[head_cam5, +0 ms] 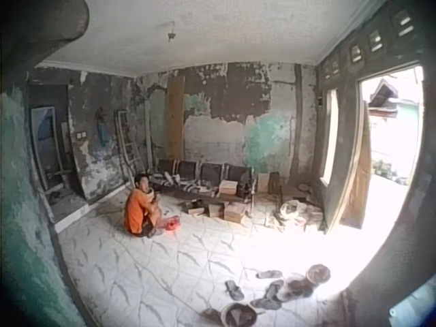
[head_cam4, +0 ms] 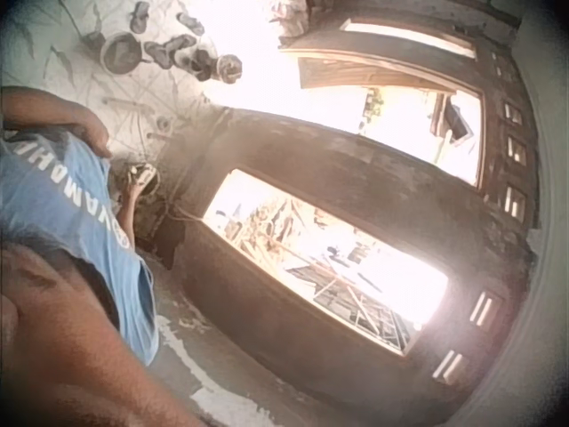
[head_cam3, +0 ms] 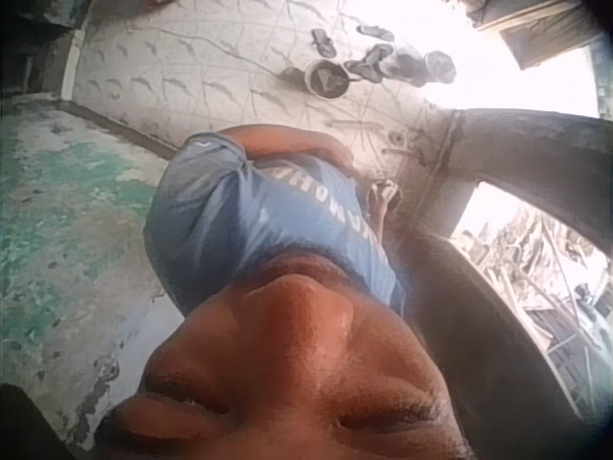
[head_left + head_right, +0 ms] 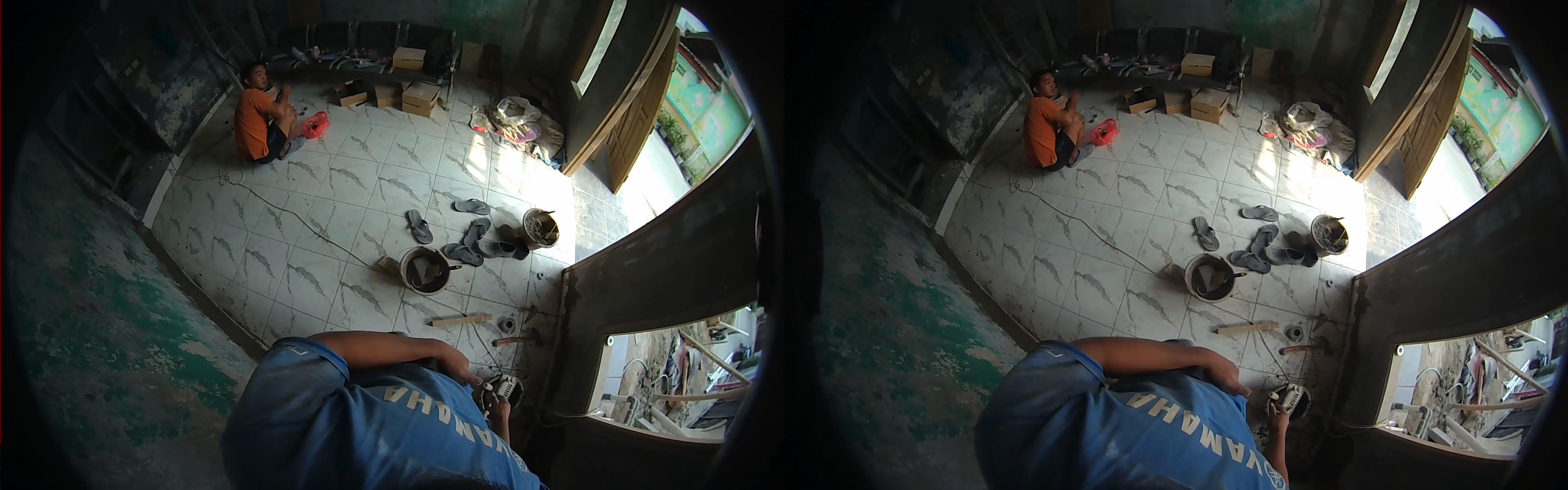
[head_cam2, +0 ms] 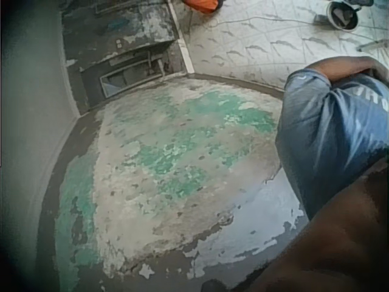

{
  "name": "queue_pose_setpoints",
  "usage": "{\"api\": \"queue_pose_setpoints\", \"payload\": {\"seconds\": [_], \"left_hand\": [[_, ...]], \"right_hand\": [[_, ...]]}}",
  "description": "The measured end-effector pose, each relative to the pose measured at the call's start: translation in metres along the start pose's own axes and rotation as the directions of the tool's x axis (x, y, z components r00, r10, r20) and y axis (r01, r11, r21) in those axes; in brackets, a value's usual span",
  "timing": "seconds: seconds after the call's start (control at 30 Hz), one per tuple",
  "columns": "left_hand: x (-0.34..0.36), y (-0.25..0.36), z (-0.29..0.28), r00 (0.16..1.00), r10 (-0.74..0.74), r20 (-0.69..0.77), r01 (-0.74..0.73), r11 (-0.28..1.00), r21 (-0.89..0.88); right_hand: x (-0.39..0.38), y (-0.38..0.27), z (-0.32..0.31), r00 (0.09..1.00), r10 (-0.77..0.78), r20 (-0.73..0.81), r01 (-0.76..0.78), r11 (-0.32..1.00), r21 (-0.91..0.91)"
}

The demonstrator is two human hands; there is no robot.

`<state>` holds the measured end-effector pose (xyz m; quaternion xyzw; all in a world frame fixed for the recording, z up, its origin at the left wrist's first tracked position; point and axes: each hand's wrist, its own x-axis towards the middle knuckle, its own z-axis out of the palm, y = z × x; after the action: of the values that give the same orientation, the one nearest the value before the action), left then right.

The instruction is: The person scoops mortar from a bucket onto a plastering board using a trowel, applies the mortar to the wall, and smooths the surface with a float.

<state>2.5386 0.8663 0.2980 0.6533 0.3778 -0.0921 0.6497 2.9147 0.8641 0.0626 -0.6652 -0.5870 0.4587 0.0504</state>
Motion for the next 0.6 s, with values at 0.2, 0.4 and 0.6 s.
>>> {"api": "queue_pose_setpoints", "payload": {"seconds": [0.2, 0.4, 0.6], "left_hand": [[0.029, -0.008, 0.010, 0.989, 0.147, 0.025, -0.144, 0.985, -0.098], [0.018, -0.013, 0.005, 0.990, 0.129, 0.056, -0.122, 0.986, -0.112], [0.014, -0.008, 0.003, 0.995, 0.092, 0.043, -0.088, 0.992, -0.095]], "right_hand": [[-0.011, 0.017, -0.003, 0.995, 0.005, -0.104, -0.003, 1.000, 0.017], [-0.034, 0.003, -0.003, 0.993, -0.029, -0.118, 0.017, 0.995, -0.097], [-0.067, -0.049, -0.013, 0.997, 0.063, -0.047, -0.067, 0.993, -0.096]]}}
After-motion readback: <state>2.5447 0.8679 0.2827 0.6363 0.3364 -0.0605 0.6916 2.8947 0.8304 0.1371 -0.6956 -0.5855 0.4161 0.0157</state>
